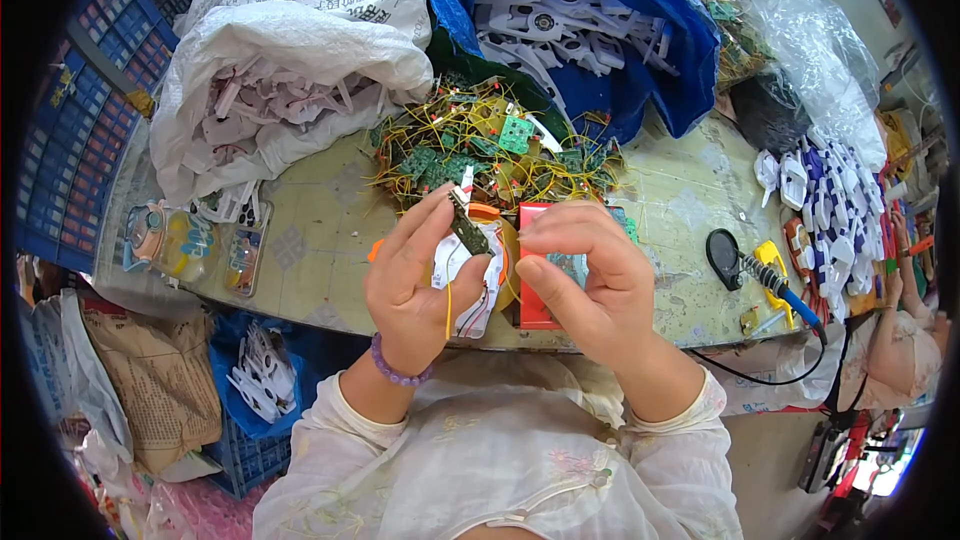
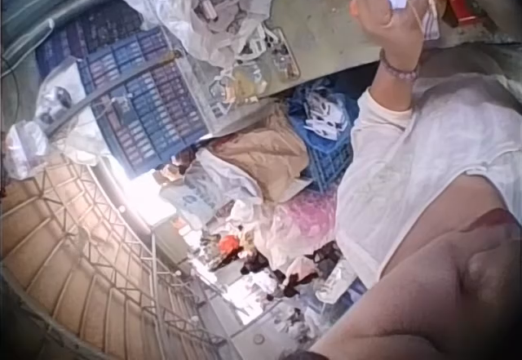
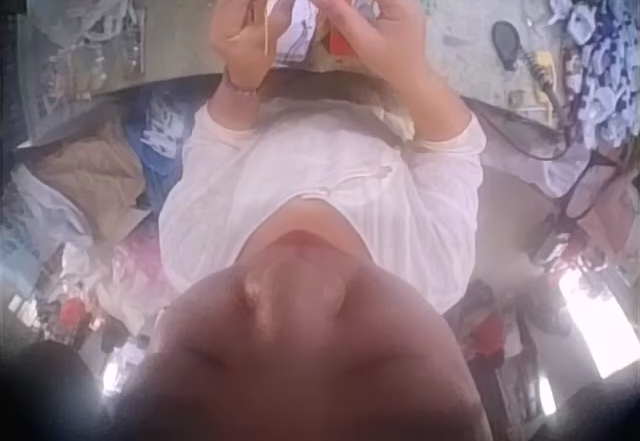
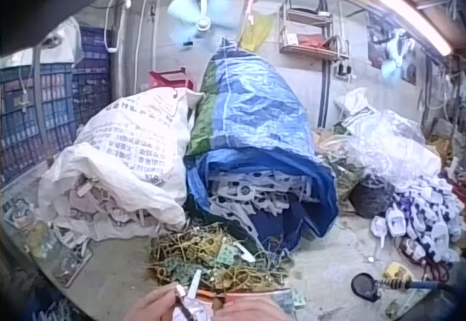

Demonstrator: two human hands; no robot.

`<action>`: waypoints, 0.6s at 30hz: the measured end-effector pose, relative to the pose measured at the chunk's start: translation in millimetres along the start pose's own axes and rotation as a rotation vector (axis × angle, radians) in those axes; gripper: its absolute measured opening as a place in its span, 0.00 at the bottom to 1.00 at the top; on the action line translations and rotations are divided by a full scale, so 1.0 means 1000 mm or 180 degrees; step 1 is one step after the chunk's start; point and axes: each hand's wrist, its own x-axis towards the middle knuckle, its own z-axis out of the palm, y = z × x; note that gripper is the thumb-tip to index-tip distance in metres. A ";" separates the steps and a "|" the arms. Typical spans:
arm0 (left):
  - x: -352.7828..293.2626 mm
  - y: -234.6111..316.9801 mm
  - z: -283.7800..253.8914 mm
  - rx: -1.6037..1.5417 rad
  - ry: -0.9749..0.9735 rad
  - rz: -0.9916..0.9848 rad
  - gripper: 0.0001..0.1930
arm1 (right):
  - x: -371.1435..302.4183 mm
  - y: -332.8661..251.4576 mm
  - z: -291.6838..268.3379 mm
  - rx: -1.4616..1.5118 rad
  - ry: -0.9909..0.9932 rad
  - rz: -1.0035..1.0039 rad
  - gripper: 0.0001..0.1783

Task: Soldering wires to a small circuit board and assembling it into a plastic toy component housing.

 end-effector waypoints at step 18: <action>0.025 0.018 -0.001 -0.2355 -0.1314 -0.1797 0.52 | -0.002 -0.004 -0.015 0.0569 0.0032 0.0888 0.10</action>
